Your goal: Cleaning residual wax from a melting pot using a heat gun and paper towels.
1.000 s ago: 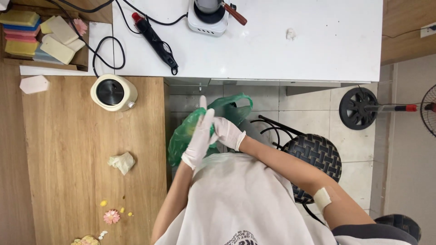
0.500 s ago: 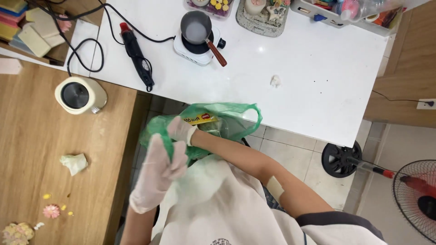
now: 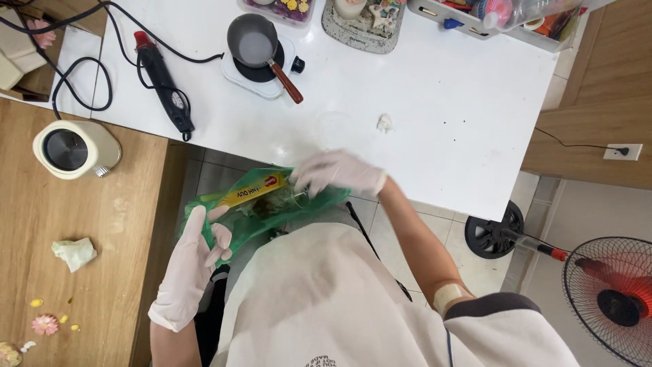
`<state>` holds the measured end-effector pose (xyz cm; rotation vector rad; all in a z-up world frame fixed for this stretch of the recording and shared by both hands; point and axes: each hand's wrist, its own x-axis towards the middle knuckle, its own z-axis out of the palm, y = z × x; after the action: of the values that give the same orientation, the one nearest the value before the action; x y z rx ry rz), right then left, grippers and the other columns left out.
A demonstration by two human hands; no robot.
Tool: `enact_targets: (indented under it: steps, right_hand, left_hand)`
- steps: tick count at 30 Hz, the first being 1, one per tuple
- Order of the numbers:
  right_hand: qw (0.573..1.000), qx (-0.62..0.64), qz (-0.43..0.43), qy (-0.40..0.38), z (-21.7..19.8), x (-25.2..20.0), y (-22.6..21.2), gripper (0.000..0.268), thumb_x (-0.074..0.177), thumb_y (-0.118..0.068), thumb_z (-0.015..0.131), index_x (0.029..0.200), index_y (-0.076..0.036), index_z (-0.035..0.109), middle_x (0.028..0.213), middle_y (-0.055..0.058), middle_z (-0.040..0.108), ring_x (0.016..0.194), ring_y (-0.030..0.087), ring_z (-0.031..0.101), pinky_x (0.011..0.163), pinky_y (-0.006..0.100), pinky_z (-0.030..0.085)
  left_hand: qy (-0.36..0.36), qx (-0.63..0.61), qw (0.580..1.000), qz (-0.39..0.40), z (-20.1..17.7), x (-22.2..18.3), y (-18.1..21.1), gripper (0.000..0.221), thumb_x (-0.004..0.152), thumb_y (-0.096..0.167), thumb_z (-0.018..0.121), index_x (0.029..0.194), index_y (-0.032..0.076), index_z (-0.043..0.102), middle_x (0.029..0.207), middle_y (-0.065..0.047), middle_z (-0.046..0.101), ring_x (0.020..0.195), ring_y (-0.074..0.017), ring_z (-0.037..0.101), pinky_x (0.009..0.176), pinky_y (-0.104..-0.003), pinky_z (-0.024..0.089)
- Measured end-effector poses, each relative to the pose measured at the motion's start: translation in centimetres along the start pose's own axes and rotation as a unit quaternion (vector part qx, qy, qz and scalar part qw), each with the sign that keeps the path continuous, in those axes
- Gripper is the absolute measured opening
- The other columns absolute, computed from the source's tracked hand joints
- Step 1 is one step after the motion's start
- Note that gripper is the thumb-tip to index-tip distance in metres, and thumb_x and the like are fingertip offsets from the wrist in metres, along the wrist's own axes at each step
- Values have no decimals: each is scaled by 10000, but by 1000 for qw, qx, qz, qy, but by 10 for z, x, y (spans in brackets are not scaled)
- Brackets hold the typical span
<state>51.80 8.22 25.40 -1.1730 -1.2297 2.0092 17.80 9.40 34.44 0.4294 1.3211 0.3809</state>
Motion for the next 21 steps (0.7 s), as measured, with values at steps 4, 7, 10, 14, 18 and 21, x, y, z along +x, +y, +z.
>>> enact_targets:
  steps: [4,7,10,14,18,21]
  right_hand:
    - [824,-248,187,474,-84,0,65,429,952,-214,658,1373,-129,652,1180,190,624,998,275,646,984,350,538]
    - [763,-332,206,515,-112,10,123,616,894,-190,715,1475,-133,517,1212,253,463,933,306,577,888,381,514]
    - [751,-304,167,562,-95,11,158,380,924,-113,683,1302,-90,656,1277,177,479,973,247,592,965,347,520]
    - [795,-149,99,580,-43,21,136,265,968,-71,644,1228,-22,651,1131,122,609,896,182,619,846,299,568]
    - [896,13,21,443,95,45,77,316,995,-172,682,1268,-20,628,1042,73,702,872,123,664,800,273,592]
    - [953,-41,-16,300,199,76,83,373,925,-174,719,1258,-12,680,1101,81,696,1004,175,690,917,306,593]
  left_hand:
    - [32,21,999,-4,-6,9,-5,635,1082,467,371,1490,-10,463,713,-35,547,522,-103,360,672,-296,423]
    - [39,6,999,36,-18,13,-8,622,1058,423,423,1560,55,400,768,-36,596,544,-101,356,733,-334,480]
    - [28,1,999,19,-41,2,-16,675,1038,484,400,1576,75,379,797,-50,629,589,-93,426,847,-377,559]
    - [-4,-11,1000,26,-68,-1,-13,753,1020,589,342,1590,97,354,847,-57,644,597,-99,420,836,-378,537]
    - [-24,-29,999,36,-94,-5,-24,812,1022,646,330,1609,84,334,838,-55,619,621,-94,425,846,-369,537]
    - [-41,-8,999,9,-107,-3,-37,792,1006,634,315,1593,102,346,786,-61,622,584,-106,415,811,-376,553]
